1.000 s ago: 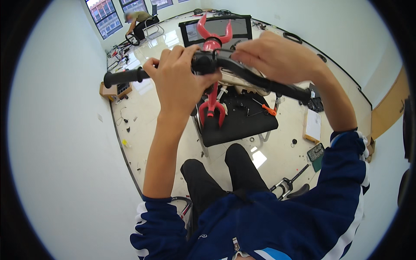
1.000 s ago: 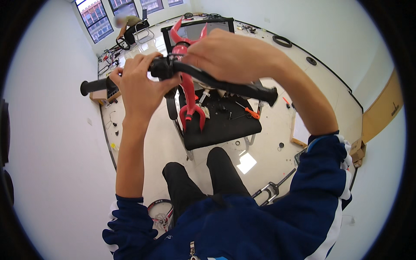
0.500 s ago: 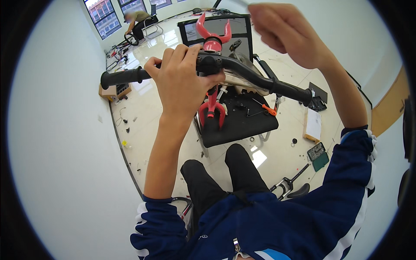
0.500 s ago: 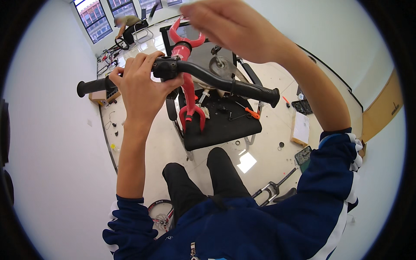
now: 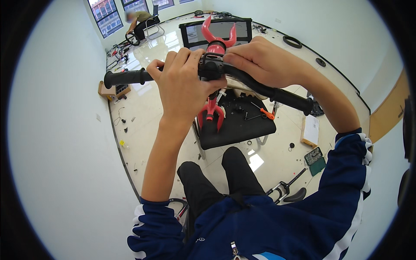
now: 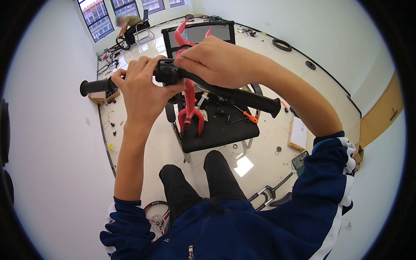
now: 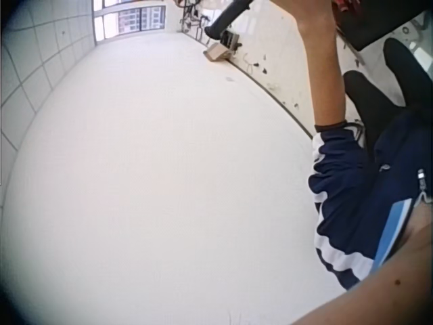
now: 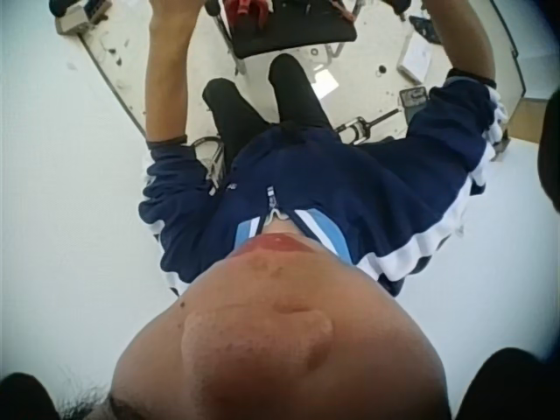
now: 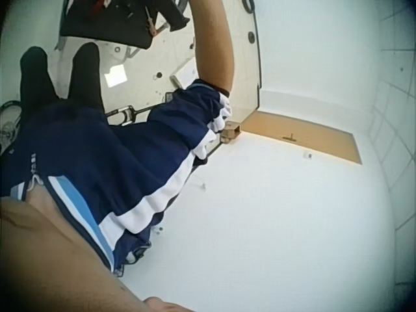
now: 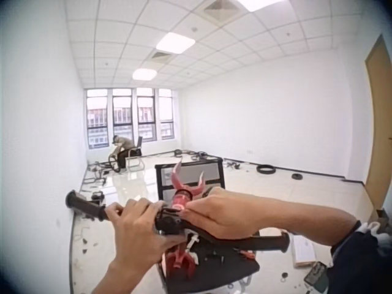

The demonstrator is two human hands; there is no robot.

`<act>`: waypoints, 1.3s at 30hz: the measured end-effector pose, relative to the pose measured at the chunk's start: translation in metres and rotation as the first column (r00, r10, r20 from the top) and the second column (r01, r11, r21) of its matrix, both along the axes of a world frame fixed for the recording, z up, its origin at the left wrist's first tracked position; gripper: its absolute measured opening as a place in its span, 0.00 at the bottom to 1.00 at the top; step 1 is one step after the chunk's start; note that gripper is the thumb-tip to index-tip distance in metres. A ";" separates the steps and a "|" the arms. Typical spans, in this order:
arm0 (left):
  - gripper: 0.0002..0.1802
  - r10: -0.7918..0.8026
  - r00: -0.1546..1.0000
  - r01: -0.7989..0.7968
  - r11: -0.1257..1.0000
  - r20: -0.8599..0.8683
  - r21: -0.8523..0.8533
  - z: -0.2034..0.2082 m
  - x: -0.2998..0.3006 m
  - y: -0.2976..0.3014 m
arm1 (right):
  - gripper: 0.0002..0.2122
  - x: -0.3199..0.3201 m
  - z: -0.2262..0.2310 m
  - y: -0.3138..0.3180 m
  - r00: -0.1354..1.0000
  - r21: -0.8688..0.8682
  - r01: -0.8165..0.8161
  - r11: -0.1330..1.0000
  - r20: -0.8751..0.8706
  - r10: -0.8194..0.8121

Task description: The person assembles a bicycle by attaching the handlebar to the fork and then installing the front wheel with a disc brake rotor. They use an Allen key to tighten bolts on the handlebar stem and the wheel hub, securing the components in place.

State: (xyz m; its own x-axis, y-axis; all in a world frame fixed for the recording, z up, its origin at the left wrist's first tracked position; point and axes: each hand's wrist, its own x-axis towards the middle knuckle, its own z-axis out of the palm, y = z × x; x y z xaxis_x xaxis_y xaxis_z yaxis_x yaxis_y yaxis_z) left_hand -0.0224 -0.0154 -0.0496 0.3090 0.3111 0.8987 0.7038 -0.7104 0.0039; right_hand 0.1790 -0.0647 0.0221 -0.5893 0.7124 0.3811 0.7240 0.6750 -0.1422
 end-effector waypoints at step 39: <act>0.41 0.061 0.992 -0.063 0.998 -0.111 -0.010 0.014 -0.015 0.000 | 0.13 -0.010 0.003 -0.011 0.978 0.089 0.111 0.990 0.168 -0.124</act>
